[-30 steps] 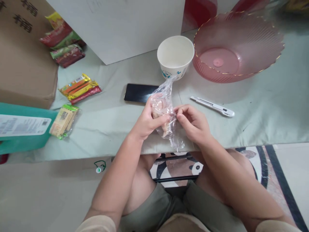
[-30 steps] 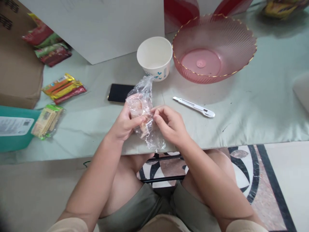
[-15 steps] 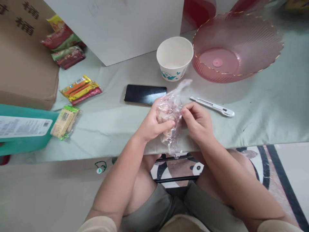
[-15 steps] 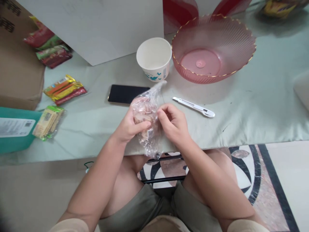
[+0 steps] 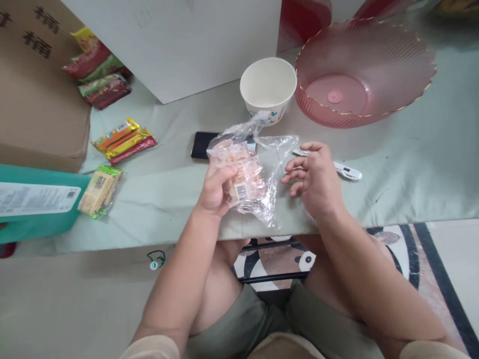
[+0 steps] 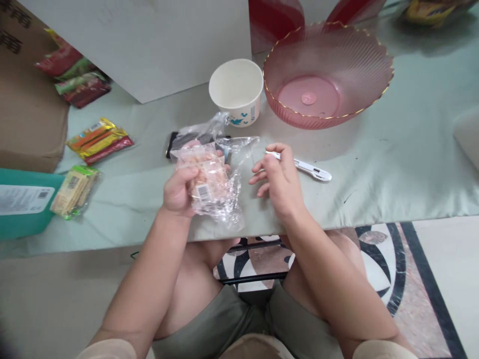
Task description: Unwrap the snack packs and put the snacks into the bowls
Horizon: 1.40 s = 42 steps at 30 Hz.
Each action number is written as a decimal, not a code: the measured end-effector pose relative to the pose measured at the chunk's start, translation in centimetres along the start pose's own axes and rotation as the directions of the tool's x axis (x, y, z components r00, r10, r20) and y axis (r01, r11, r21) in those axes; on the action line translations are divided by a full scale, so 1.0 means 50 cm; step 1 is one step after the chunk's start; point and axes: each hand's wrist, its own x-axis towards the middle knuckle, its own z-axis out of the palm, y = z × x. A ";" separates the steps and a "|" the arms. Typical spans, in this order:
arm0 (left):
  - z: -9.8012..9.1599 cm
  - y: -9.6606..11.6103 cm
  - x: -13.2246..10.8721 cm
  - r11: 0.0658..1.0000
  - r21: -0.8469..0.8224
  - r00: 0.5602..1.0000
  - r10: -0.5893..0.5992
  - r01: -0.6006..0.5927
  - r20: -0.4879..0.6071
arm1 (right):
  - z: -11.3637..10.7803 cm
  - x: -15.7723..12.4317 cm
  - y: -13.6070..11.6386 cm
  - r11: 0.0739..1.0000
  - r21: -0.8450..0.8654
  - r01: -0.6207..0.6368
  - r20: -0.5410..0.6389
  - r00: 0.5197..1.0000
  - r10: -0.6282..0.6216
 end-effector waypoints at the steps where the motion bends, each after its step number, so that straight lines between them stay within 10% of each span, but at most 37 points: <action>1: 0.001 -0.005 0.001 0.999 0.018 0.999 0.029 -0.028 -0.014 | 0.002 -0.002 -0.003 0.999 -0.031 -0.027 0.059 0.998 0.029; 6: 0.002 -0.016 0.004 0.993 0.040 0.994 0.113 -0.112 -0.011 | -0.001 -0.005 0.000 0.977 -0.211 0.006 0.186 0.982 0.034; 10: -0.008 0.002 0.006 0.999 -0.026 0.999 0.030 -0.031 -0.019 | -0.025 0.006 0.009 0.896 -0.370 0.244 0.071 0.969 -0.235; 13: -0.014 0.011 0.007 0.998 -0.048 0.999 -0.042 0.041 -0.024 | -0.032 0.000 -0.003 0.689 -0.513 0.512 -0.015 0.797 -0.604; 17: -0.006 0.000 0.004 0.999 -0.029 1.000 -0.030 0.030 -0.006 | -0.015 -0.025 -0.028 0.439 -0.507 0.741 0.255 0.616 -0.745; 24: 0.005 -0.025 0.004 0.999 0.031 0.999 0.016 -0.018 0.042 | 0.000 -0.015 -0.005 0.810 -0.450 0.375 0.382 0.901 -0.205; 37: 0.032 -0.036 -0.003 0.998 -0.038 0.998 -0.053 0.053 0.015 | 0.006 -0.013 0.013 0.971 -0.222 0.094 0.504 0.863 0.032; 42: 0.033 -0.047 -0.001 0.999 -0.038 0.999 0.021 -0.023 -0.049 | 0.006 -0.012 0.016 0.931 -0.260 0.256 0.544 0.835 -0.078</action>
